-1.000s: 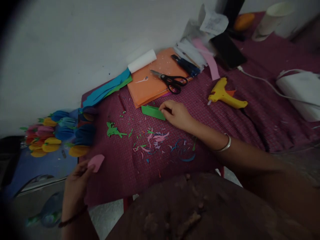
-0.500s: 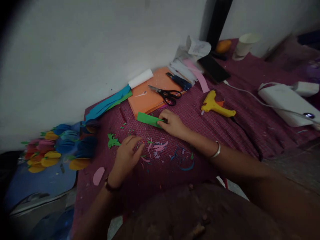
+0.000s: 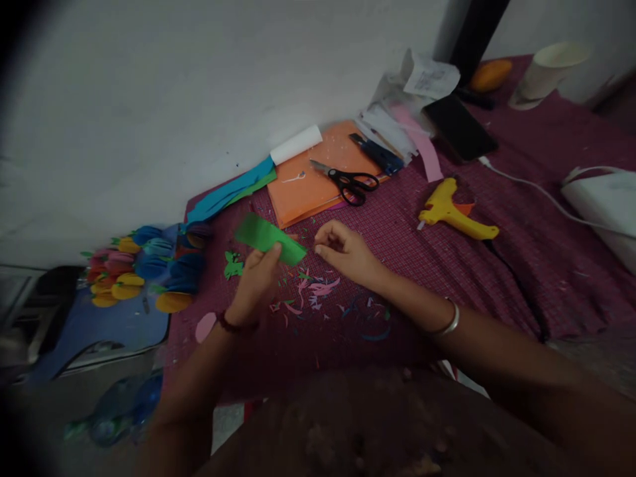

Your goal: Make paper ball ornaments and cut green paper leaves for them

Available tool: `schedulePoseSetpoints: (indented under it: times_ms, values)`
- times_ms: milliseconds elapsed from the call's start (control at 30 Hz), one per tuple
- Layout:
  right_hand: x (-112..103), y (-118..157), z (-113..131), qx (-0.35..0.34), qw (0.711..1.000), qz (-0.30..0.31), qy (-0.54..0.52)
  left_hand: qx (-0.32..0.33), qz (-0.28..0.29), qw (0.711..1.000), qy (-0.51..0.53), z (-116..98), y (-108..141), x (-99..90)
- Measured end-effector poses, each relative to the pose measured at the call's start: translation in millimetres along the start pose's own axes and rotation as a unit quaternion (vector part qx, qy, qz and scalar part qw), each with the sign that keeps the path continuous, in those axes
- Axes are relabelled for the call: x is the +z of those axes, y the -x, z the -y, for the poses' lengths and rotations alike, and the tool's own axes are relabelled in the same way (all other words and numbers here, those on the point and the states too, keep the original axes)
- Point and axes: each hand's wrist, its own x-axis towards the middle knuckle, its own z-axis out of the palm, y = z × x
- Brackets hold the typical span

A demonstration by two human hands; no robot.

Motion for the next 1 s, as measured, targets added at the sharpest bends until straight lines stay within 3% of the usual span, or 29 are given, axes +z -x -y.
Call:
schedulePoseSetpoints:
  times_ms: [100,233,300,367,433,467,533,633,700,800,867,1000]
  values:
    - [-9,-7,-6,0.020,1.000,0.002,-0.010,0.006,-0.037,0.999,-0.020,-25,-28,-42.6]
    - [-21,-17,-19,0.072,0.997,-0.003,-0.024,0.034,-0.145,0.985,-0.087,-54,-79,-103.8]
    - [-24,-20,-23,0.088,0.996,-0.006,-0.022,0.011,-0.186,0.974,-0.130,-61,-102,-129.0]
    - [-26,-21,-24,0.093,0.996,-0.002,-0.016,-0.027,-0.177,0.962,-0.206,-64,-121,-150.4]
    - [-26,-21,-24,0.093,0.996,0.001,-0.009,-0.029,-0.145,0.925,-0.350,-67,-135,-168.2]
    - [-26,-21,-24,0.094,0.996,0.003,-0.006,0.003,-0.154,0.888,-0.433,-68,-141,-174.9]
    - [-26,-20,-24,0.098,0.995,0.005,0.001,0.070,-0.199,0.842,-0.496,-71,-151,-182.0]
    - [-26,-20,-25,0.105,0.994,0.015,0.016,0.197,-0.231,0.779,-0.549,-71,-162,-170.8]
    - [-26,-21,-27,0.102,0.994,0.023,0.032,0.258,-0.190,0.749,-0.580,-63,-165,-149.3]
    - [-26,-21,-30,0.087,0.995,0.029,0.049,0.285,-0.015,0.732,-0.618,-41,-159,-105.8]
    - [-23,-22,-29,0.074,0.995,0.034,0.051,0.320,0.088,0.702,-0.630,-28,-146,-75.8]
    - [-28,-29,-19,0.061,0.994,0.056,0.078,0.480,0.255,0.573,-0.613,-15,-108,-25.8]
